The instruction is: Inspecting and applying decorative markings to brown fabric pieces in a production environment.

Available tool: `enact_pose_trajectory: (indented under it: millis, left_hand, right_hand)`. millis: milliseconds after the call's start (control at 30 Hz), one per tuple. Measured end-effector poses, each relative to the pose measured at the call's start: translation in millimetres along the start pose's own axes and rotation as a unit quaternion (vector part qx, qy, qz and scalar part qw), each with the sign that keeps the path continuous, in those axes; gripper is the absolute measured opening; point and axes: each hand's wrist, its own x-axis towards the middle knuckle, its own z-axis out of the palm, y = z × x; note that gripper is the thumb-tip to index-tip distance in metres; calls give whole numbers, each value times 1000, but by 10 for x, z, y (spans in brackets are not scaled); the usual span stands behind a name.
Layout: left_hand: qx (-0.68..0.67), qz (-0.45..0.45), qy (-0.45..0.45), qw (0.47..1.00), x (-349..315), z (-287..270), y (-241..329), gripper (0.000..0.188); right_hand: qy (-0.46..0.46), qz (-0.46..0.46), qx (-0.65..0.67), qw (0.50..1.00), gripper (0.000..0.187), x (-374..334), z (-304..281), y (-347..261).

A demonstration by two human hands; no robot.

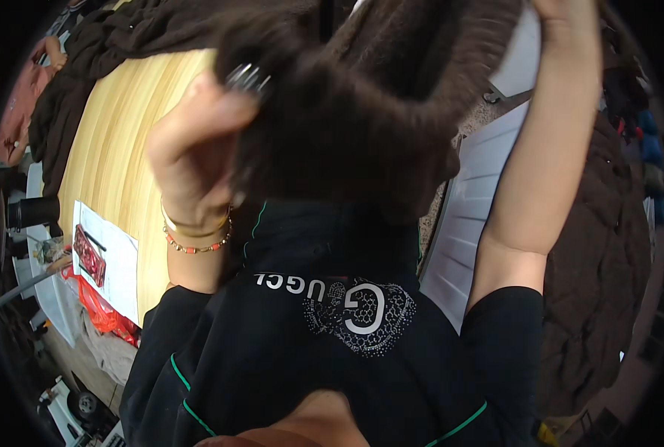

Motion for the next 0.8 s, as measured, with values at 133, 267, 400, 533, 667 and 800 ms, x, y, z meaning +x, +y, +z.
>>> enact_pose_trajectory:
  millis: [133, 267, 400, 533, 667, 800]
  left_hand:
    - [55, -39, 57, 996, 140, -418, -239, 21]
    - [171, -160, 157, 959, 94, -809, -435, 17]
    - [188, -228, 155, 943, 118, -1030, -615, 29]
    - [187, -258, 137, 938, 180, -1175, -750, 28]
    - [204, -291, 119, 927, 286, -1305, -820, 27]
    - [231, -320, 108, 912, 407, -1366, -884, 26]
  right_hand:
    - [-62, 172, -130, 974, 20, -470, 67, 930]
    - [-264, 145, 12, 953, 37, -1300, 228, 1366]
    - [-277, 202, 74, 936, 46, -1630, 451, 1607]
    - [-277, 249, 138, 918, 37, -1691, 470, 1863]
    - [-243, 248, 157, 925, 22, -1687, 414, 2027]
    - [-207, 260, 167, 928, 18, -1678, 383, 2112]
